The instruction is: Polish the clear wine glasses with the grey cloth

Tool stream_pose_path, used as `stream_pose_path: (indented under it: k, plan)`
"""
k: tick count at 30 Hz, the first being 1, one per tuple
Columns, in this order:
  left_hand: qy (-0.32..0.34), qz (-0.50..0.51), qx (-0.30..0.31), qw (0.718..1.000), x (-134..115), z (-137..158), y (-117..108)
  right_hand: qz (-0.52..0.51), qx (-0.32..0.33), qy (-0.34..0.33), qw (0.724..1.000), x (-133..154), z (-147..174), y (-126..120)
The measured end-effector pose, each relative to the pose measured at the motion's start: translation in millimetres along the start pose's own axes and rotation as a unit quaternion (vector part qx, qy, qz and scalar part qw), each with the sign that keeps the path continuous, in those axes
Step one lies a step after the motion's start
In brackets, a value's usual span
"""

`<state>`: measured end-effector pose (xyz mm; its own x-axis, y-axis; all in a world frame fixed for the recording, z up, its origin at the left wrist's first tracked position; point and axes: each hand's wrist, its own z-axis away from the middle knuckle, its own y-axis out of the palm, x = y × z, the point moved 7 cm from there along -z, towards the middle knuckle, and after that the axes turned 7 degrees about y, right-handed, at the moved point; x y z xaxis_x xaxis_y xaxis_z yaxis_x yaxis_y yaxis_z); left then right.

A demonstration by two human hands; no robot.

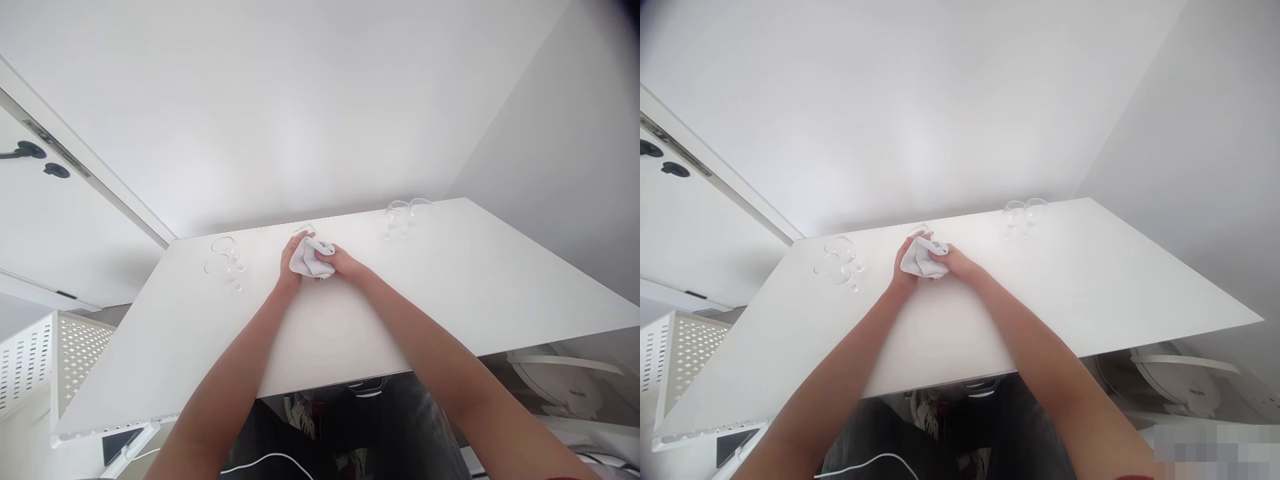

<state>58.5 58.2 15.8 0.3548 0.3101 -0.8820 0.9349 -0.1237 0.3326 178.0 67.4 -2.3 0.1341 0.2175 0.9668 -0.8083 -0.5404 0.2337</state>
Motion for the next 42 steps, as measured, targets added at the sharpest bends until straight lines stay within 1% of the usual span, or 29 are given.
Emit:
stream_pose_path:
  k: [2,4,6,8,9,10,13,14,16,18,21,24,27,29,31,32,33,35,38,40,42]
  plan:
    - [0.001,0.014,0.016,1.000,-2,0,3,0.045,-0.017,-0.029,0.998,3,0,0]
    - [0.012,0.005,0.019,1.000,-5,1,5,0.116,-0.063,-0.077,0.988,9,2,-3]
    - [0.018,-0.022,0.018,0.999,-6,2,4,0.197,-0.124,-0.110,0.966,16,6,-8]
    - [0.028,-0.050,0.019,0.998,-8,2,4,0.247,-0.176,-0.126,0.945,22,10,-13]
    - [0.034,-0.061,0.021,0.997,-9,2,4,0.248,-0.182,-0.129,0.943,23,11,-13]
    - [0.038,-0.067,0.023,0.997,-11,2,5,0.232,-0.171,-0.128,0.949,23,11,-13]
    - [0.037,-0.052,0.018,0.998,-13,2,5,0.124,-0.098,-0.102,0.982,18,7,-8]
    - [0.033,-0.040,0.017,0.999,-14,2,6,0.089,-0.077,-0.089,0.989,16,6,-7]
    - [0.023,-0.019,0.028,0.999,-14,2,9,0.041,-0.047,-0.071,0.996,14,6,-5]
    - [0.006,-0.003,0.053,0.999,-14,3,13,0.012,-0.027,-0.059,0.998,13,7,-4]
    - [-0.017,0.017,0.080,0.997,-12,5,17,-0.011,-0.019,-0.030,0.999,11,9,-4]
    - [-0.022,0.032,0.088,0.995,-10,5,17,0.000,-0.022,-0.014,1.000,9,9,-4]
    - [-0.018,0.017,0.088,0.996,-10,4,16,0.062,-0.043,-0.038,0.996,10,7,-5]
    - [-0.002,-0.008,0.073,0.997,-11,4,14,0.133,-0.098,-0.069,0.984,13,6,-9]
    - [0.014,-0.029,0.060,0.998,-13,3,11,0.200,-0.165,-0.095,0.961,16,8,-14]
    - [0.016,-0.035,0.056,0.998,-12,3,9,0.224,-0.186,-0.102,0.951,18,9,-16]
    - [0.014,-0.039,0.053,0.998,-11,2,8,0.238,-0.192,-0.106,0.946,18,9,-16]
    - [0.002,-0.047,0.044,0.998,-7,2,6,0.230,-0.165,-0.099,0.954,17,8,-13]
    - [-0.017,-0.042,0.044,0.998,-3,3,5,0.148,-0.087,-0.058,0.983,12,7,-7]
    - [-0.021,-0.020,0.067,0.997,-3,4,10,0.088,-0.045,-0.018,0.995,7,7,-4]
    - [-0.024,0.003,0.097,0.995,-4,5,16,0.047,-0.016,0.013,0.999,3,7,-4]
